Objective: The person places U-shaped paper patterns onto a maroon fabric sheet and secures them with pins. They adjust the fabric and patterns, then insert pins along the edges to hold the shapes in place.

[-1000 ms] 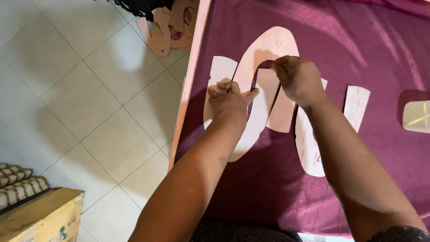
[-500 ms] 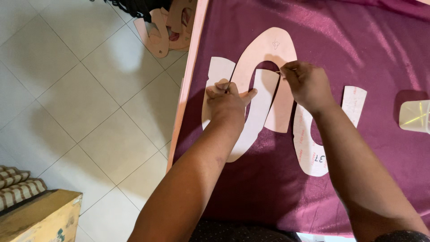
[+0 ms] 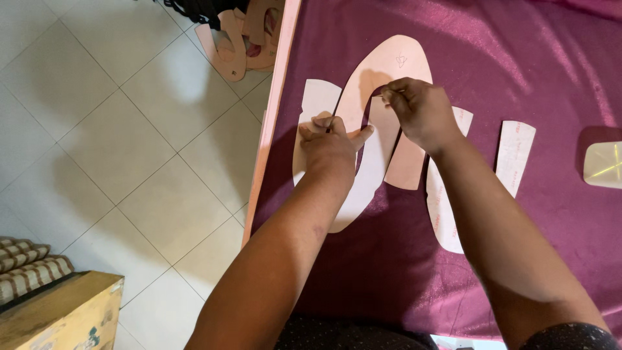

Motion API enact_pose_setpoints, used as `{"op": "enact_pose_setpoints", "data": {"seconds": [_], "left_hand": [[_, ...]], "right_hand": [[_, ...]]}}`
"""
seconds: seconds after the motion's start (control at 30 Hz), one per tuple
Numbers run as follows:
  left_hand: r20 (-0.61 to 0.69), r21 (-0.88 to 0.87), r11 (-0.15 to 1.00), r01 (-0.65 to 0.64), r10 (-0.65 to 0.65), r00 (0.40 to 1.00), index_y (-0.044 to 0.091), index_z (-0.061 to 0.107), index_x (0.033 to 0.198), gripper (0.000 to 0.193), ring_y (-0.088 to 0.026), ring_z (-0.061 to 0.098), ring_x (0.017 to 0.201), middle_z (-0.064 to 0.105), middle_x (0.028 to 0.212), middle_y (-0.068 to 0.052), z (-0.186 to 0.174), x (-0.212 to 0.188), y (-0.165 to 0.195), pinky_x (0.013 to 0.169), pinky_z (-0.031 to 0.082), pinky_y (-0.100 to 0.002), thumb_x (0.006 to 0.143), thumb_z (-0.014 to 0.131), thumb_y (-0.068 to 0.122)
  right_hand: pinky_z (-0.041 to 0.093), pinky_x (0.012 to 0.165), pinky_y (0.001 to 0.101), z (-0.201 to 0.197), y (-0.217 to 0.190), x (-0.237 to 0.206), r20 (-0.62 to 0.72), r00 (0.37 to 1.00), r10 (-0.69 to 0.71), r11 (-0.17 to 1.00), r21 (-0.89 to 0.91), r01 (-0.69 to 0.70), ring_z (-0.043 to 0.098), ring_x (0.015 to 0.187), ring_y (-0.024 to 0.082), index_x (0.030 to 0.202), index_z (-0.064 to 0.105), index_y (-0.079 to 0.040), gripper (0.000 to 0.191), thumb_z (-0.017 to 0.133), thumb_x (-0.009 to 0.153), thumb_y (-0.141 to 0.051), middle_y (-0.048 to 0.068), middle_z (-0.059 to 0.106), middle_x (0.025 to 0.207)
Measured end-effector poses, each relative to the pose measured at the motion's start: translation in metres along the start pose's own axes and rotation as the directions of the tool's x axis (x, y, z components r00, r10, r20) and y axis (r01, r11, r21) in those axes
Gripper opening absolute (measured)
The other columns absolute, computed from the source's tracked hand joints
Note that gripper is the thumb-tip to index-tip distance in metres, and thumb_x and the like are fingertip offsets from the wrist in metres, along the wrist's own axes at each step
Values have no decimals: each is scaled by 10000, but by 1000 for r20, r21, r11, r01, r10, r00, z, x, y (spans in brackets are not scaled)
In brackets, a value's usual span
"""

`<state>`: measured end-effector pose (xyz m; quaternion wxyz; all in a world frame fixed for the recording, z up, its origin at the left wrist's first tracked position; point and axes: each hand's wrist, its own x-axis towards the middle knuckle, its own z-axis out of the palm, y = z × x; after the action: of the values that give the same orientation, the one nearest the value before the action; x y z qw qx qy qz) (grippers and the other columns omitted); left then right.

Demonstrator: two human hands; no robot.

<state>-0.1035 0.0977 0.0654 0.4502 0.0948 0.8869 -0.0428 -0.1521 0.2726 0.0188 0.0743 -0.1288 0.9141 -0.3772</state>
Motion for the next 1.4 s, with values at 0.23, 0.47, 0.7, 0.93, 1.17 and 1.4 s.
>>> {"op": "enact_pose_setpoints", "data": {"seconds": [0.23,0.47,0.7,0.93,1.17,1.4], "left_hand": [[1,-2,1000,-28,28,1000,546,-43,1594,1277,-604,353,1395,85,1640,-298,2,4,-2,1145,412,-527,811,788,-25],[9,-12,1000,-16,16,1000,541,-55,1594,1272,-584,353,1401,54,1648,-295,1,5,-2,1148,418,-512,822,760,-58],[-28,-32,999,-13,12,1000,574,-5,1583,1199,-593,324,1417,81,1647,-269,5,5,0,1165,385,-528,856,744,-17],[-14,-32,999,7,-8,1000,572,-11,1586,1213,-583,350,1406,64,1646,-275,6,9,0,1151,415,-514,848,755,-12],[-2,-12,1000,-14,14,1000,563,-35,1589,1249,-595,327,1412,62,1631,-305,4,6,0,1145,420,-504,834,762,-30],[-46,32,999,-17,19,999,546,-48,1601,1271,-594,329,1416,58,1624,-358,9,11,-1,1147,419,-503,825,754,-64]], "right_hand": [[577,737,383,-19,6,-9,-11,999,50,955,-292,-51,728,780,280,1095,747,-23,241,663,1068,-247,157,755,949],[579,779,406,-34,22,-18,-32,999,-40,950,-310,28,738,849,282,1076,764,-35,205,654,1033,-203,126,766,974],[592,735,360,-29,9,-38,122,991,57,972,-232,-28,748,757,219,1050,767,-43,212,624,1031,-198,112,780,914],[595,702,382,-30,9,-25,-48,998,44,975,-214,-53,746,770,243,1078,767,-26,217,615,1069,-181,136,773,941],[615,764,363,-16,1,-78,75,996,-42,983,-176,54,755,839,246,1146,755,-25,253,625,1037,-213,159,774,1005],[617,741,371,-14,2,-74,8,999,47,984,-171,-45,754,821,247,1128,751,-6,241,620,1046,-190,171,768,1021]]}}
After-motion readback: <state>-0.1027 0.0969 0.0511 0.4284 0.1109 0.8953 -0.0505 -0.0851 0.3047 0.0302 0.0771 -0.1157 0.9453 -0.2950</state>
